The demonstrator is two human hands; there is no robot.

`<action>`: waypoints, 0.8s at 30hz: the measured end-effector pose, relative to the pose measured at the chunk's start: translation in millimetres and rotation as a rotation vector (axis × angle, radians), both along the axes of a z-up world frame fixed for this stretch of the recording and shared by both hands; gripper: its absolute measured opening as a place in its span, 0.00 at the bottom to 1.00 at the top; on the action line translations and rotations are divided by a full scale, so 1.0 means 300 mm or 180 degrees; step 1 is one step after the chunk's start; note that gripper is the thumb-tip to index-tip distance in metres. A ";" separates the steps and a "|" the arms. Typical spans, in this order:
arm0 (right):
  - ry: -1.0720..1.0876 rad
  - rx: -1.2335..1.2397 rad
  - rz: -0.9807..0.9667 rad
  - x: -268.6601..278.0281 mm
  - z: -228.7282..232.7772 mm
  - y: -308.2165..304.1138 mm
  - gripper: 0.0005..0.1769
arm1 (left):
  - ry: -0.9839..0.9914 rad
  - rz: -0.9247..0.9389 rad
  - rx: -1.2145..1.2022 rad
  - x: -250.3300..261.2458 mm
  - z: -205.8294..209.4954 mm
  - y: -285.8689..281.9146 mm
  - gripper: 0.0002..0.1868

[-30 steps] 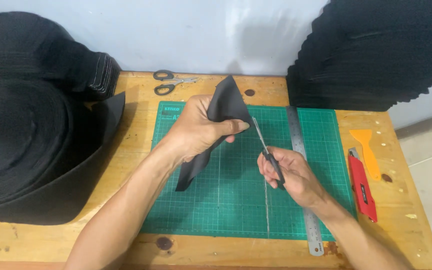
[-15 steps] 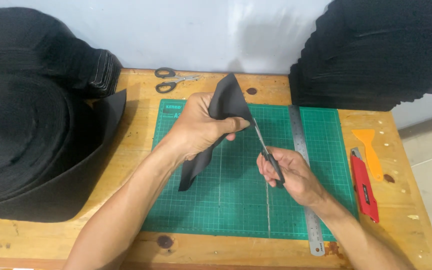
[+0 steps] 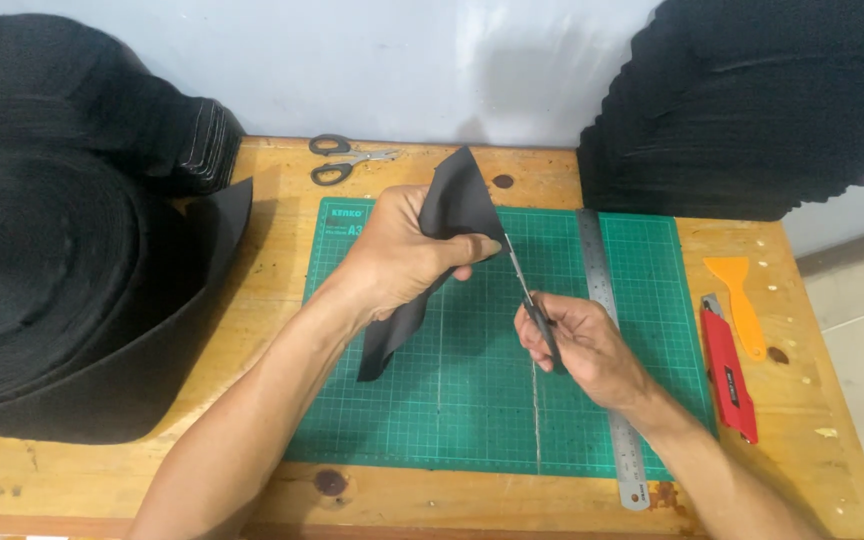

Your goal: The person cuts a piece of black fabric using scissors and a ruler on a green cutting mat. They trim the edges and then use a utility knife to make a straight cut along the ruler's edge.

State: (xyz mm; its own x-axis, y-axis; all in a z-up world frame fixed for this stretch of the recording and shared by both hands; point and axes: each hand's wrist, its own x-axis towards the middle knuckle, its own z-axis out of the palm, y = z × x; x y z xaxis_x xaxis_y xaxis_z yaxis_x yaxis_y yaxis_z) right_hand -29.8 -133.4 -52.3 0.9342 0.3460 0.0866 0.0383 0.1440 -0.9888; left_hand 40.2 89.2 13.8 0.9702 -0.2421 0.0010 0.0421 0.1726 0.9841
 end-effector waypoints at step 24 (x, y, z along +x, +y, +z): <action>-0.0764 -0.0270 0.0056 0.043 0.035 -0.019 0.16 | -0.0201 -0.0198 -0.0194 -0.050 0.123 -0.026 0.11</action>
State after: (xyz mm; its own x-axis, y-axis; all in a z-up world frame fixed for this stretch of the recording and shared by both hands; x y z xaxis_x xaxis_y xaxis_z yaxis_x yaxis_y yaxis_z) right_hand -16.8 -139.3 -41.8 0.8843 0.3774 0.2750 0.2715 0.0636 -0.9603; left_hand 25.4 81.4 50.5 0.9508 -0.2997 0.0781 -0.0071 0.2313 0.9729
